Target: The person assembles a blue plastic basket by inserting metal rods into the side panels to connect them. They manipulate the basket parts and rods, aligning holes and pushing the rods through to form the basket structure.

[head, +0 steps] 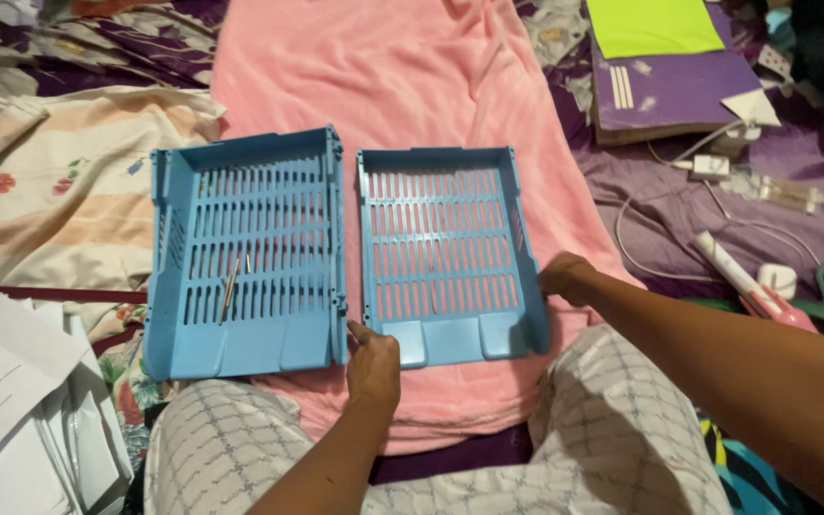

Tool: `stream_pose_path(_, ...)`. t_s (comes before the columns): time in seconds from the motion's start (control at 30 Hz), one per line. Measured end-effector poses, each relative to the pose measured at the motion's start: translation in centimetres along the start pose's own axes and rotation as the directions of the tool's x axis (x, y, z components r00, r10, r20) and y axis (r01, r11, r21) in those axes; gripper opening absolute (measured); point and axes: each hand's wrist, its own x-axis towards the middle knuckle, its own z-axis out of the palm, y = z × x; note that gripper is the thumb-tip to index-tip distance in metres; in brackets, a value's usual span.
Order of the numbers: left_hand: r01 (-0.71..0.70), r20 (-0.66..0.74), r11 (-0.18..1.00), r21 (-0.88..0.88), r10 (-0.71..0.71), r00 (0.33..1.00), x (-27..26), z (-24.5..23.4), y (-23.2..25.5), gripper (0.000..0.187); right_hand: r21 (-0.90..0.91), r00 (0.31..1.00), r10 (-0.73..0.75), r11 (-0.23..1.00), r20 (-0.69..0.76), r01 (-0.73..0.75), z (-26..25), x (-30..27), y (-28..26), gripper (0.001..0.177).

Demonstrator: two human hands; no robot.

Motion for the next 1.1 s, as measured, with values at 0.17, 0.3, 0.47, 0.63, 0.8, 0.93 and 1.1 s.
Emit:
stream_pose_path(0.17, 0.024, 0.060, 0.998, -0.054, -0.021, 0.998, 0.3, 0.2, 0.3, 0.030, -0.452, 0.917, -0.361, 0.855, -0.168, 0.254, -0.6, -7.2, -1.4, 0.021)
stream_pose_path(0.3, 0.013, 0.005, 0.998, -0.054, -0.013, 1.000, 0.2, 0.3, 0.2, 0.033, -0.653, 0.888, -0.459, 0.669, 0.012, 0.355, -3.0, -11.7, -1.4, 0.023)
stream_pose_path(0.47, 0.094, -0.038, 0.981, -0.170, -0.101, 0.994, -0.8, -0.4, 0.7, 0.041, -0.641, 0.868, -0.496, 0.663, 0.010, 0.386, -3.4, -12.1, -1.6, 0.024)
stream_pose_path(0.63, 0.291, 0.098, 0.894, -0.341, -0.274, 0.957, -0.8, -1.4, 1.0, 0.043, -0.640, 0.845, -0.534, 0.653, -0.009, 0.406, -4.7, -9.7, -2.9, 0.022)
stream_pose_path(0.8, 0.337, 0.072, 0.857, -0.390, -0.337, 0.939, 0.4, -0.4, 0.2, 0.023, -0.705, 0.816, -0.574, 0.605, -0.065, 0.370, -5.2, -10.6, -3.7, 0.017)
stream_pose_path(0.93, 0.370, 0.067, 0.845, -0.387, -0.375, 0.925, 2.6, 1.4, -0.2, 0.018, -0.770, 0.777, -0.625, 0.530, -0.070, 0.357, -2.9, -12.9, -3.1, 0.015)
stream_pose_path(1.1, 0.420, 0.107, 0.822, -0.385, -0.412, 0.905, 4.0, 3.5, -1.5, 0.018, -0.690, 0.878, -0.470, 0.666, -0.095, 0.282, -2.0, -13.4, -2.7, 0.014)
